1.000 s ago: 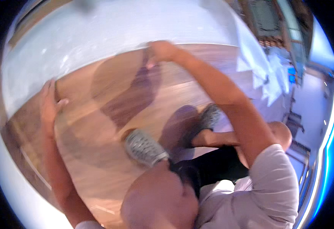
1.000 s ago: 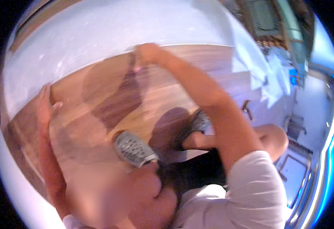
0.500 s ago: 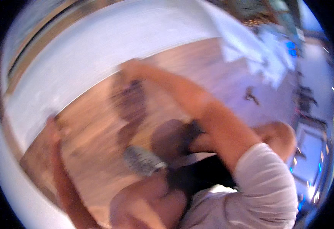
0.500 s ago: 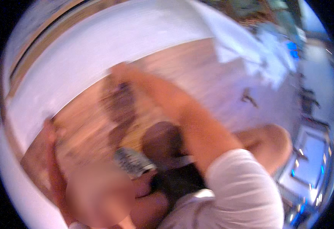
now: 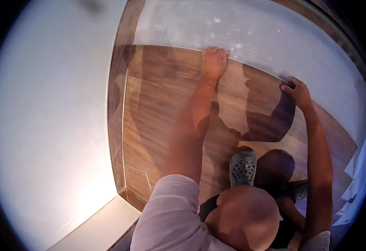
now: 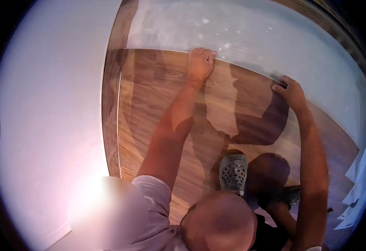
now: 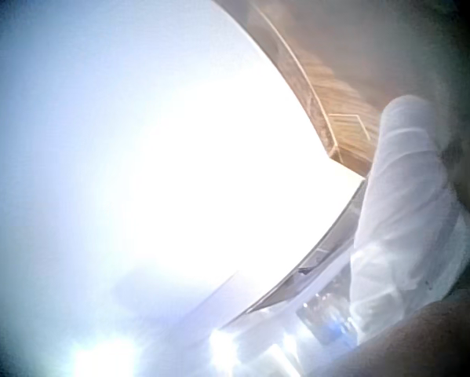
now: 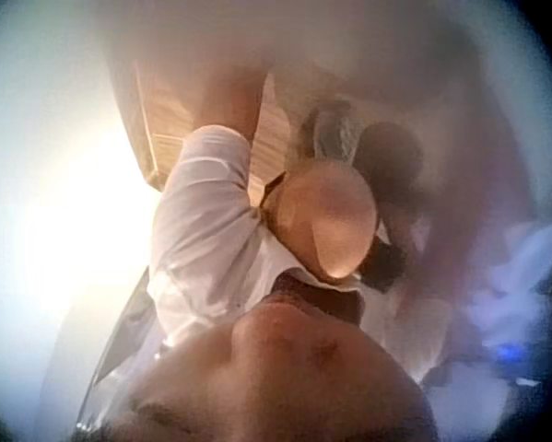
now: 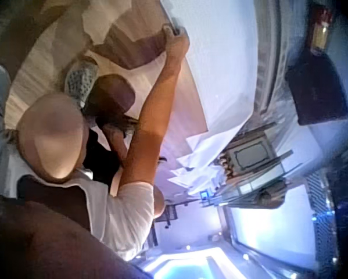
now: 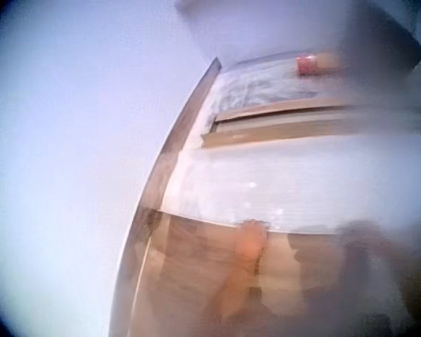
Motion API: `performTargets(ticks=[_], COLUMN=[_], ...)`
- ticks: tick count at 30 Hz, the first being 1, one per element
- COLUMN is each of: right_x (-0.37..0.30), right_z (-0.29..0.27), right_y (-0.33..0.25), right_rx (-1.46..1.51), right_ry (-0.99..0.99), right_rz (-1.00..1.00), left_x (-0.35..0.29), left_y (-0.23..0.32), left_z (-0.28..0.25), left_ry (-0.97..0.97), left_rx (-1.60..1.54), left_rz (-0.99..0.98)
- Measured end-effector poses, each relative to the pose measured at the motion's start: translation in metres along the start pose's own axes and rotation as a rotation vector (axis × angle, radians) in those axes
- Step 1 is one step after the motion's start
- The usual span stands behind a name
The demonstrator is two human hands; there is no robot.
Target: The person installs laminate flooring by placing planks over foam underlayment, aligning them with existing rows, and tapping them into place with a hammer.
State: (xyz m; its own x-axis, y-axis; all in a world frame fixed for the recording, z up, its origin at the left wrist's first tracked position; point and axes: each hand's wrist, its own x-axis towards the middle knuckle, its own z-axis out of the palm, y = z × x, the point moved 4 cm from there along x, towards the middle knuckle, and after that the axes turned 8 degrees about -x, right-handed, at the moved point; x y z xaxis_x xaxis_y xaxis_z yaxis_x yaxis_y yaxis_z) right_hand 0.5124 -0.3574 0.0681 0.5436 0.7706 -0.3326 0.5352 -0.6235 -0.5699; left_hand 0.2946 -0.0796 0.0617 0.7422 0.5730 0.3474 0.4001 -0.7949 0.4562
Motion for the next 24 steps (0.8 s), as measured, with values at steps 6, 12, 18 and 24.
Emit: performTargets(ticks=[6, 12, 18, 24], right_x=[-0.017, -0.013, -0.015, -0.192], right_z=[0.005, 0.006, -0.001, -0.067], right_y=[-0.028, 0.003, -0.014, 0.215], right_rx=[-0.159, -0.087, 0.146, 0.049], right_ry=[0.15, -0.023, 0.058, 0.764], right_rz=[0.043, 0.126, 0.005, 0.373], left_x=[-0.006, -0.014, -0.022, -0.016], left_y=[0.003, 0.003, -0.05, -0.041], left_z=[-0.007, 0.005, 0.006, 0.029], left_ry=[0.104, 0.012, -0.179, -0.123], left_rx=[-0.066, 0.006, 0.054, -0.026], left_rz=[-0.003, 0.056, 0.039, 0.006])
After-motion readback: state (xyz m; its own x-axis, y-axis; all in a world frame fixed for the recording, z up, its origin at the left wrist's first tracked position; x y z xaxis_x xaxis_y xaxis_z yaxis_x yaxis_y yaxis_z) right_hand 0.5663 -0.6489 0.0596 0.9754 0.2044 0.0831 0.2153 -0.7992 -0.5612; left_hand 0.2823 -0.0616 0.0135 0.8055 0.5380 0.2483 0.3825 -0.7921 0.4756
